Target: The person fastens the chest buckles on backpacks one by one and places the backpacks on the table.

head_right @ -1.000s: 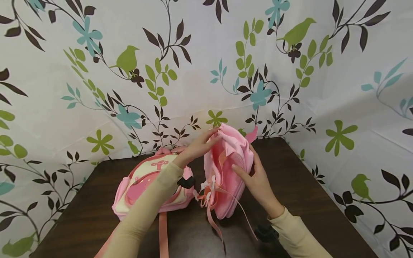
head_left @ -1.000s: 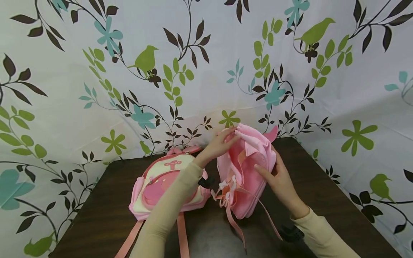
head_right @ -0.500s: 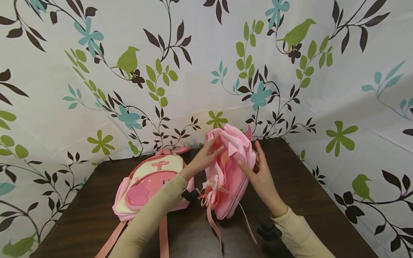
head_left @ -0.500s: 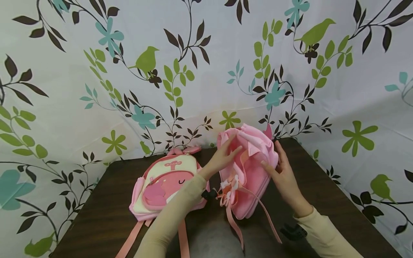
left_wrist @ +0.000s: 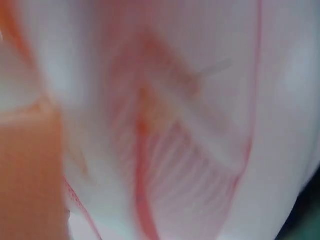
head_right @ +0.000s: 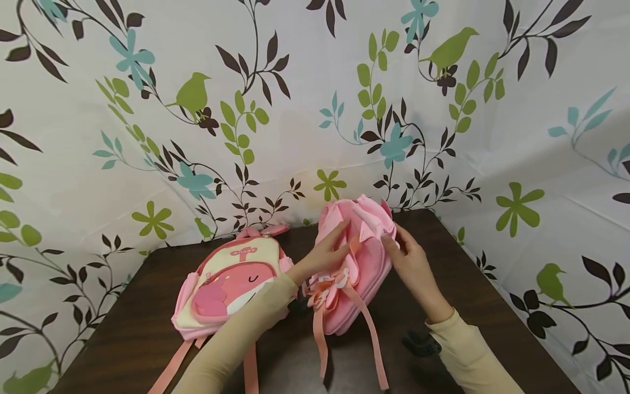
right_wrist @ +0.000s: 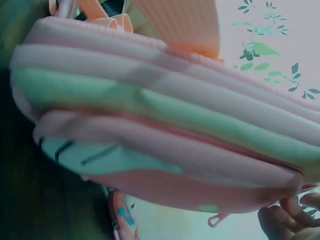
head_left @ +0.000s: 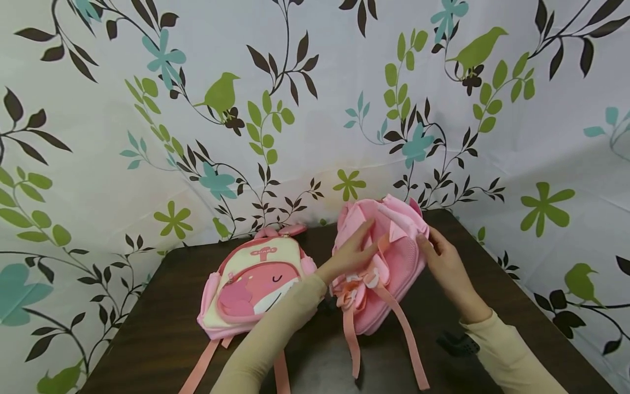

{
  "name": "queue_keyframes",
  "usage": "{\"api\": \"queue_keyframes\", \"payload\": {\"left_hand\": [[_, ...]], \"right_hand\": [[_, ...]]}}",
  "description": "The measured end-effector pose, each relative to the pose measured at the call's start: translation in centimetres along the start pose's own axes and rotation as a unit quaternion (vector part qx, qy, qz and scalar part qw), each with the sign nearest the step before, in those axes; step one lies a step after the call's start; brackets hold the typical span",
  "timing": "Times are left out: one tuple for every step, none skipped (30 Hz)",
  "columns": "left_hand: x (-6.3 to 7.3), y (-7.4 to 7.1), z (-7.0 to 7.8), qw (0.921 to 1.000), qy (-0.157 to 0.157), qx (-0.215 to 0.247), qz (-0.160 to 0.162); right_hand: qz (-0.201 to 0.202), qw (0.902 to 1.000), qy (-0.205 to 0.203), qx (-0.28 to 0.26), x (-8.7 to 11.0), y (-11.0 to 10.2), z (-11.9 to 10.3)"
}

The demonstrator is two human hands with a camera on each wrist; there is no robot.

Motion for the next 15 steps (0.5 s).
{"api": "queue_keyframes", "payload": {"left_hand": [[0.0,0.2,-0.1,1.0000,-0.002,-0.002,-0.007],[0.1,0.4,-0.2,0.9999,-0.005,-0.005,-0.015],[0.2,0.6,-0.3,0.9997,-0.009,-0.009,-0.021],[0.2,0.7,-0.5,0.9995,-0.014,-0.014,-0.026],[0.3,0.8,-0.6,0.9992,-0.021,-0.018,-0.030],[0.4,0.8,-0.8,0.9989,-0.028,-0.016,-0.034],[0.4,0.9,-0.9,0.9986,-0.036,-0.014,-0.037],[0.4,1.0,-1.1,0.9982,-0.041,-0.013,-0.040],[0.4,1.0,-1.3,0.9980,-0.046,-0.010,-0.043],[0.4,1.1,-1.5,0.9975,-0.052,-0.009,-0.047],[0.4,1.2,-1.7,0.9971,-0.056,-0.008,-0.051],[0.3,1.3,-1.9,0.9966,-0.059,-0.011,-0.057],[0.2,1.5,-2.1,0.9961,-0.061,-0.016,-0.062],[0.2,1.6,-2.3,0.9956,-0.063,-0.018,-0.067],[0.1,1.7,-2.5,0.9950,-0.068,-0.017,-0.071]], "right_hand": [[-0.009,0.9999,0.007,0.001,0.0,0.0,0.2],[-0.017,0.9998,0.014,0.004,0.0,0.0,0.4],[-0.025,0.9995,0.021,0.004,0.0,0.0,0.7],[-0.030,0.9991,0.029,0.004,0.0,0.0,0.9],[-0.034,0.9988,0.035,0.002,0.0,0.1,1.2],[-0.035,0.9986,0.040,0.000,0.0,0.2,1.5],[-0.037,0.9983,0.044,0.000,-0.1,0.3,1.8],[-0.038,0.9982,0.046,-0.002,-0.1,0.4,2.1],[-0.040,0.9980,0.049,-0.011,-0.2,0.5,2.4],[-0.041,0.9977,0.051,-0.019,-0.3,0.6,2.7],[-0.044,0.9973,0.053,-0.027,-0.4,0.6,3.0],[-0.047,0.9970,0.053,-0.032,-0.5,0.6,3.4],[-0.053,0.9965,0.054,-0.037,-0.6,0.6,3.7],[-0.058,0.9959,0.057,-0.040,-0.7,0.5,4.0],[-0.066,0.9951,0.060,-0.043,-0.8,0.5,4.4]]}}
Point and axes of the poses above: each hand's wrist, its own x-axis away from the middle knuckle, its own y-axis out of the palm, z = x × y, the point moved 5 cm from there along -x, towards the middle knuckle, and after that the axes turned 15 degrees about x, right-handed, at the moved point
